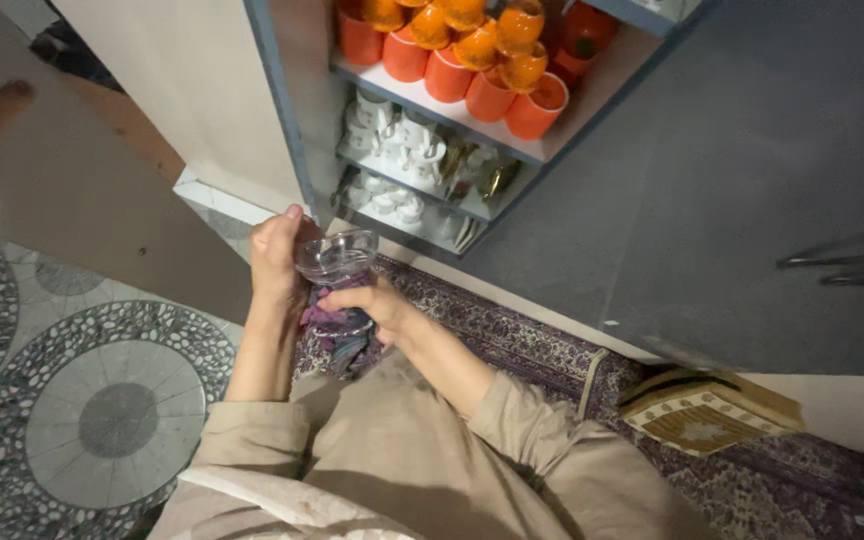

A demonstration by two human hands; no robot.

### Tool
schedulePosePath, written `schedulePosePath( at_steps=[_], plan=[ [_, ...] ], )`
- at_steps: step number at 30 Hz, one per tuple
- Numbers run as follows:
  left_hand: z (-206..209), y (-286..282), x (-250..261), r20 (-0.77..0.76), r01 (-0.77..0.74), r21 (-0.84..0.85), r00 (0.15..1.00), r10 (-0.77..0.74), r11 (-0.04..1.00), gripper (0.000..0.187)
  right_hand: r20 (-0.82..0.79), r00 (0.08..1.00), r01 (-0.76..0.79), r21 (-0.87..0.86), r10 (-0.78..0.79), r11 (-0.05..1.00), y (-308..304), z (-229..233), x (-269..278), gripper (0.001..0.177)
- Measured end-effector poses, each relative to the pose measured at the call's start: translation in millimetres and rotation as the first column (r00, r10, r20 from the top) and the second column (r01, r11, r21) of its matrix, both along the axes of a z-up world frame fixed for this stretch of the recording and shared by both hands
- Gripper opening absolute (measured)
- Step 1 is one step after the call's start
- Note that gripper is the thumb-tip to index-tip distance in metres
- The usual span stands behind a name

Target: The person wipes a glass and a pink mug with a cloth before placing them onto the shelves of a cabinet.

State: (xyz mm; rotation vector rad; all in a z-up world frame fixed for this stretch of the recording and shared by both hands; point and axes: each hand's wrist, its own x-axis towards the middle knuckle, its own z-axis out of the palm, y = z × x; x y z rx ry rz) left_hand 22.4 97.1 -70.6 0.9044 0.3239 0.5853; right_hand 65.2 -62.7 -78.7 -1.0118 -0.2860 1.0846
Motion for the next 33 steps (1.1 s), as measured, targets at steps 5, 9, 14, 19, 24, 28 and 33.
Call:
schedulePosePath(
  at_steps=[5,9,14,19,24,28,33],
  plan=[
    [3.9,-32.3,13.4,-0.125,-0.080,0.473,0.980,0.156,0.878,0.052,0.221,0.965,0.168,-0.116,-0.140,0.979,-20.3,27.6,6.4,0.047],
    [49.4,-75.7,7.6,-0.005,-0.178,0.844,0.941,0.338,0.506,0.046,0.872,0.489,0.535,-0.263,-0.040,0.803,-33.1,57.4,10.1,0.061],
    [73.9,-104.9,0.3,0.134,-0.223,0.955,0.911,0.391,0.194,0.041,0.918,0.392,0.553,-0.186,-0.056,0.812,-55.2,64.2,15.6,0.059],
    [19.9,-87.5,-5.1,0.071,-0.122,0.517,0.992,0.100,0.847,0.052,0.148,0.989,-0.006,-0.149,0.029,0.989,-88.2,38.8,10.0,0.037],
    [15.4,-85.8,-14.5,0.009,0.075,0.026,0.997,-0.075,0.997,0.021,-0.275,0.935,-0.191,0.144,0.225,0.971,-101.7,11.9,6.0,0.038],
    [41.6,-89.1,-20.4,-0.107,0.134,0.392,0.989,-0.100,0.910,0.034,-0.281,0.928,-0.210,0.152,0.246,0.966,-113.8,23.7,12.9,0.035],
    [116.7,-113.4,-38.6,-0.231,0.175,0.845,0.972,0.048,0.506,0.034,0.612,0.790,0.200,-0.310,0.034,0.929,-104.6,99.2,8.8,0.059]
  ],
)
